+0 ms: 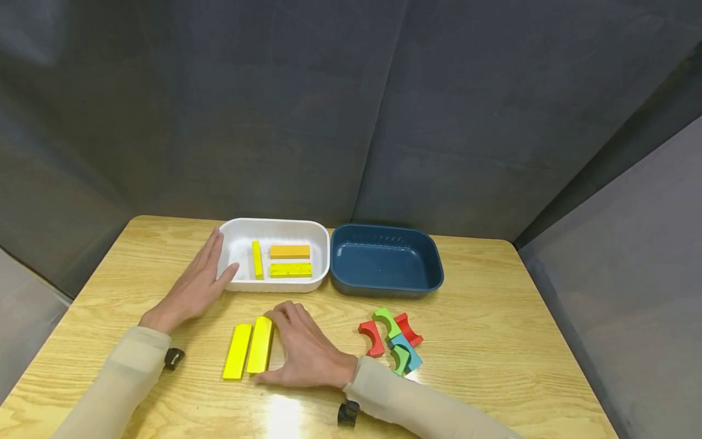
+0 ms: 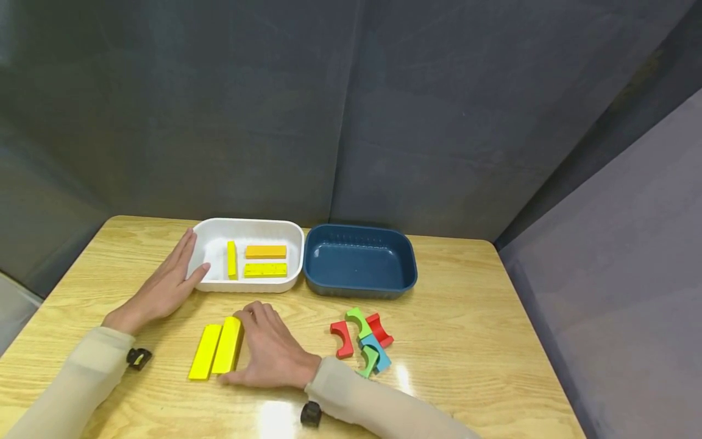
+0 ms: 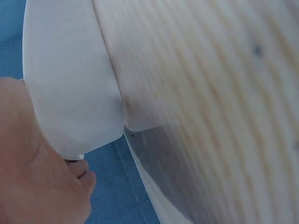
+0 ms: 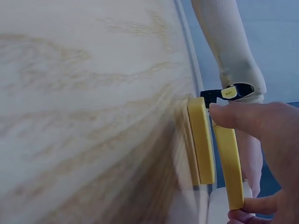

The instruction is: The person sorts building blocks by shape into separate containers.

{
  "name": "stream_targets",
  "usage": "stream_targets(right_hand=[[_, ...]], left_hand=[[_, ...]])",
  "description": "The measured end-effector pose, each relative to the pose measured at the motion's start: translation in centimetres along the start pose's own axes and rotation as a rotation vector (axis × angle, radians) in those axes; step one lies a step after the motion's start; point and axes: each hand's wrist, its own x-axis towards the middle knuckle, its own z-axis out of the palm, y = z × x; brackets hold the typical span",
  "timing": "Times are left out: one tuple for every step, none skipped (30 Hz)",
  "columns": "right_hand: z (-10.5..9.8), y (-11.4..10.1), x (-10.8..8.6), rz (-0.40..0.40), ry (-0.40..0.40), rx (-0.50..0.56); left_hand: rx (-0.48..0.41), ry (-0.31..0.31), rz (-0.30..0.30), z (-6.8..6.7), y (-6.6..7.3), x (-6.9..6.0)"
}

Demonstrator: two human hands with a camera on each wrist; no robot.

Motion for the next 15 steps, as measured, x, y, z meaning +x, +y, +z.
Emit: stream_targets(right_hand=[[-0.1, 0.0, 0.0, 0.003, 0.000, 0.008], [-0.3, 0.0, 0.0, 0.004, 0.001, 0.013], [-0.4, -0.1, 0.0, 0.006, 0.002, 0.018], [-0.6, -0.1, 0.0, 0.007, 0.001, 0.021], [-0.7, -0.1, 0.0, 0.007, 0.002, 0.023], [-0.8, -0.2, 0.0, 0.006, 0.003, 0.023], [-1.0, -0.2, 0.0, 0.005, 0.005, 0.019], [-1.1, -0.2, 0.0, 0.003, 0.008, 0.016], [-1.3, -0.3, 0.1, 0.001, 0.012, 0.013], [-1.5, -0.3, 0.1, -0.002, 0.016, 0.006], [-1.6, -0.4, 0.2, -0.003, 0.022, 0.002], [-1.8, -0.4, 0.2, -0.004, 0.028, 0.000], [-2.0, -0.5, 0.2, -0.004, 0.034, -0.004], [-2.2, -0.5, 0.3, -0.004, 0.041, -0.005], [-2.4, -0.5, 0.3, -0.003, 0.047, -0.005]], left_hand=[[0.001, 0.000, 0.001, 0.0, 0.0, 0.0], [0.002, 0.001, 0.003, 0.0, 0.0, 0.0], [0.001, 0.001, 0.004, 0.0, 0.0, 0.0], [0.001, 0.002, 0.004, 0.0, 0.0, 0.0], [0.001, 0.003, 0.005, 0.0, 0.0, 0.0], [0.000, 0.003, 0.005, 0.0, 0.0, 0.0], [-0.002, 0.003, 0.005, 0.0, 0.0, 0.0], [-0.003, 0.004, 0.004, 0.0, 0.0, 0.0], [-0.005, 0.003, 0.003, 0.0, 0.0, 0.0], [-0.006, 0.003, 0.002, 0.0, 0.0, 0.0], [-0.004, 0.002, 0.002, 0.0, 0.0, 0.0], [-0.003, 0.002, 0.001, 0.1, -0.1, 0.0], [-0.002, 0.001, 0.000, 0.1, -0.1, 0.1], [0.000, 0.001, 0.001, 0.1, -0.2, 0.1], [0.001, 0.001, 0.002, 0.1, -0.2, 0.1]])
